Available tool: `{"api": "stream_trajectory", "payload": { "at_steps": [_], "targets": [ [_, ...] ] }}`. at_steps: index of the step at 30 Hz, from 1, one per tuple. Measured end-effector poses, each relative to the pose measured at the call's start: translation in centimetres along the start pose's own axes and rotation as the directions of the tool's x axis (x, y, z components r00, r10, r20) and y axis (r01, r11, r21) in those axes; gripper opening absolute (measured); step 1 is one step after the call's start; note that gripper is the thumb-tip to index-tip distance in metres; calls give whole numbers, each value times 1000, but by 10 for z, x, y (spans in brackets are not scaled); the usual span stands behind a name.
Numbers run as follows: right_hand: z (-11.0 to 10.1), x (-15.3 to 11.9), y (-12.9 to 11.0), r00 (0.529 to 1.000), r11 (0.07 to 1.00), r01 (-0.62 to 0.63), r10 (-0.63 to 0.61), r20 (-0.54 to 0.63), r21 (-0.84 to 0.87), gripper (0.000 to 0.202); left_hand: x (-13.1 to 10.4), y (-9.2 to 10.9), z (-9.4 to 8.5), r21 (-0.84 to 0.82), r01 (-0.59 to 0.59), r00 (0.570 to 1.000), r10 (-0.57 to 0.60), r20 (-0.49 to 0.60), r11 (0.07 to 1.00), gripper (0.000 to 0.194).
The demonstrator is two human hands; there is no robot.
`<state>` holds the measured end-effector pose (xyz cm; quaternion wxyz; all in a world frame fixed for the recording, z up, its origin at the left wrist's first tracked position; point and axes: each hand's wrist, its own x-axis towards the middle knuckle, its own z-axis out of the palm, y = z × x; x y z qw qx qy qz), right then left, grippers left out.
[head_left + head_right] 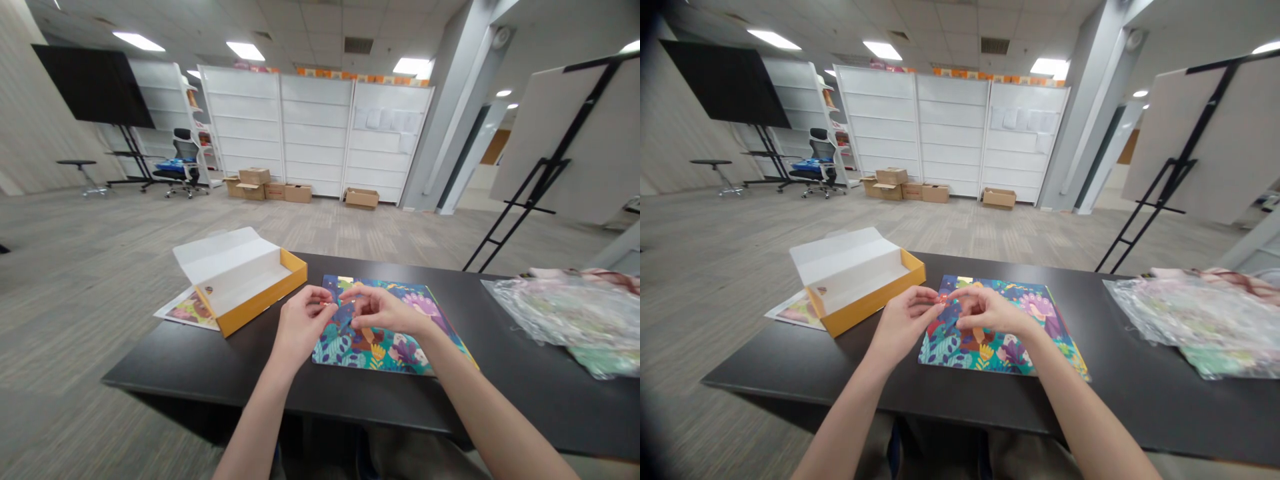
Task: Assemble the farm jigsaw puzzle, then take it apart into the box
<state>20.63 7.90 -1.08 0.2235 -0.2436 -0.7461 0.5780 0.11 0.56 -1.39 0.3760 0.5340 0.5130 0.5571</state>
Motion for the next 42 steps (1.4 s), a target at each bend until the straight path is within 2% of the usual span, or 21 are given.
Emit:
{"api": "stream_trajectory", "payload": {
  "at_steps": [3, 7, 9, 11, 13, 15, 16, 18, 20, 24, 28, 35, 42],
  "targets": [
    [-2, 1, 0, 999, 998, 18, -21, -43, -65, 37, 2, -1, 4, -18, 11, 1000, -11, 3, 1000, 26],
    [-2, 2, 1, 998, 992, -23, 16, -57, -122, 36, 5, -6, 8, -29, 9, 1000, -8, 5, 1000, 24],
    [-4, 1, 2, 997, 989, -29, 19, -72, -148, 35, 5, -8, 9, 30, -23, 1000, 23, -4, 999, 18],
    [-12, 1, 5, 990, 986, -20, -4, -141, -168, 35, 3, -9, 9, 188, -66, 998, 66, 8, 980, 12],
    [-26, 2, 7, 961, 976, -26, -35, -274, -216, 36, 0, -8, 9, 449, -110, 993, 85, 76, 887, 14],
    [-42, 8, 9, 907, 949, -66, -71, -415, -307, 35, -5, -5, 11, 676, -165, 981, 47, 190, 718, 20],
    [-50, 13, 9, 882, 929, -93, -90, -462, -358, 33, -8, -4, 12, 738, -194, 970, 15, 242, 646, 23],
    [-64, 26, 8, 859, 883, -135, -121, -497, -449, 28, -11, -3, 14, 796, -228, 955, -32, 296, 560, 25],
    [-72, 42, 7, 883, 847, -176, -89, -460, -502, 23, -13, -4, 17, 817, -227, 954, -49, 297, 529, 26],
    [-77, 72, 10, 951, 825, -230, 78, -299, -516, 21, -13, -5, 18, 818, -221, 957, -43, 287, 531, 27],
    [-82, 87, 22, 963, 824, -239, 133, -234, -514, 24, -13, -2, 17, 817, -230, 952, -53, 302, 529, 28],
    [-91, 92, 38, 965, 757, -238, 114, -237, -608, 22, -12, 1, 18, 827, -227, 947, -80, 310, 514, 28],
    [-85, 91, 23, 963, 616, -234, 39, -268, -752, 10, -11, 5, 22, 844, -209, 944, -122, 306, 495, 29]
  ]
}}
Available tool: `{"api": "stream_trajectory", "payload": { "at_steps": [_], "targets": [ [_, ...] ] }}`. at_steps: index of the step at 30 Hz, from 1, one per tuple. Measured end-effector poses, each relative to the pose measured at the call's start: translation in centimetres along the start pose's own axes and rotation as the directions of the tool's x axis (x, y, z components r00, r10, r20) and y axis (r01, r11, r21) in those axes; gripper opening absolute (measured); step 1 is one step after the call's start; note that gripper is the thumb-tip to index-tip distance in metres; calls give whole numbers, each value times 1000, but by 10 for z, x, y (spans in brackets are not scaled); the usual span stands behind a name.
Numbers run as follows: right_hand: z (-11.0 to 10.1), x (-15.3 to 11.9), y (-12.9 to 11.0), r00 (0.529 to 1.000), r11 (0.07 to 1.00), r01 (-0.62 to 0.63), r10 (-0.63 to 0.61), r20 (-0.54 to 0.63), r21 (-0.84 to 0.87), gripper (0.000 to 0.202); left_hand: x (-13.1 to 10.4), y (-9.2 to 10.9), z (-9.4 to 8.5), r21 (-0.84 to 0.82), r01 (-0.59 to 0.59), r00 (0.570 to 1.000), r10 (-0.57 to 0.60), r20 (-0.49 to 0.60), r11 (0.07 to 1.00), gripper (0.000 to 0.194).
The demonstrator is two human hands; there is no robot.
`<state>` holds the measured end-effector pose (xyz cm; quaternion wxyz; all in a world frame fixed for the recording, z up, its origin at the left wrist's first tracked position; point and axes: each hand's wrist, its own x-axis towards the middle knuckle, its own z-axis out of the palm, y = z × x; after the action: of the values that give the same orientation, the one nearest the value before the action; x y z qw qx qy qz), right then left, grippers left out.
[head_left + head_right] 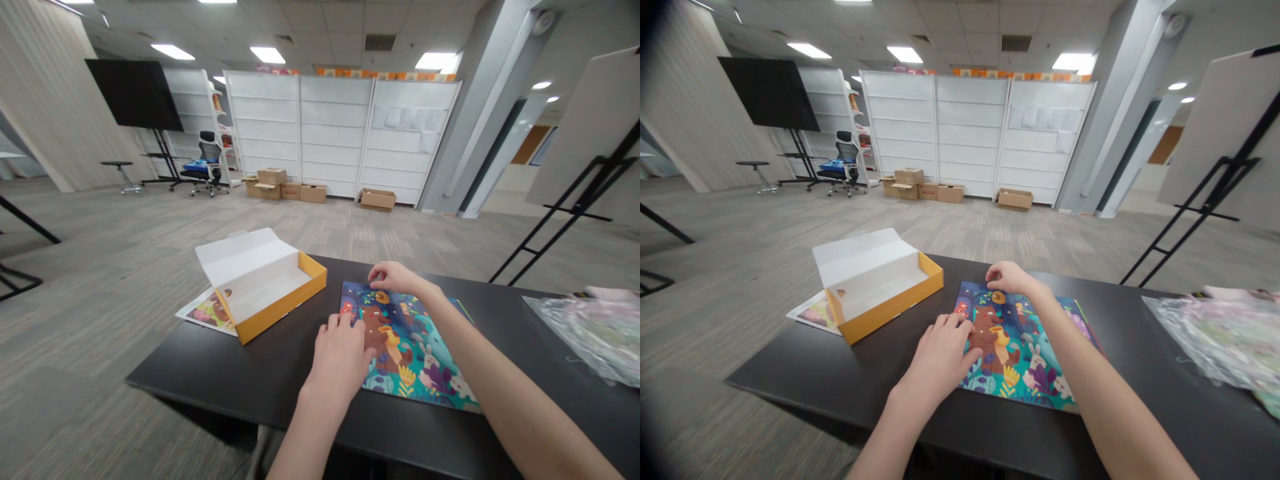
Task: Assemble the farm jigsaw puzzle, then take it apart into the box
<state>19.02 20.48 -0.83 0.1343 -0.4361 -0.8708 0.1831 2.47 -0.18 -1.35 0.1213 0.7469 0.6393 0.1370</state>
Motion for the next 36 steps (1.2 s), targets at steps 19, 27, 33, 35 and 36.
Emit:
{"api": "stream_trajectory", "payload": {
  "at_steps": [19, 27, 33, 35, 36],
  "targets": [
    [-25, -36, -52, 957, 966, 30, 46, 286, -257, 36, 1, -14, 4, -43, -80, 997, 79, -23, 996, 28],
    [-23, -163, -8, 987, 990, -96, 82, -137, -105, 29, 7, -20, 14, -63, -103, 993, 99, -66, 993, 24],
    [-33, -296, 63, 673, 841, -331, 528, -518, 428, 37, 11, -17, 13, 14, -120, 992, 120, -26, 993, 27],
    [-43, -329, 81, 497, 689, -255, 696, -519, 679, 43, 12, -15, 13, 27, -114, 993, 114, -20, 993, 27],
    [-48, -341, 88, 446, 600, -191, 758, -476, 776, 45, 12, -15, 14, 32, -112, 994, 112, -17, 993, 27]
  ]
}}
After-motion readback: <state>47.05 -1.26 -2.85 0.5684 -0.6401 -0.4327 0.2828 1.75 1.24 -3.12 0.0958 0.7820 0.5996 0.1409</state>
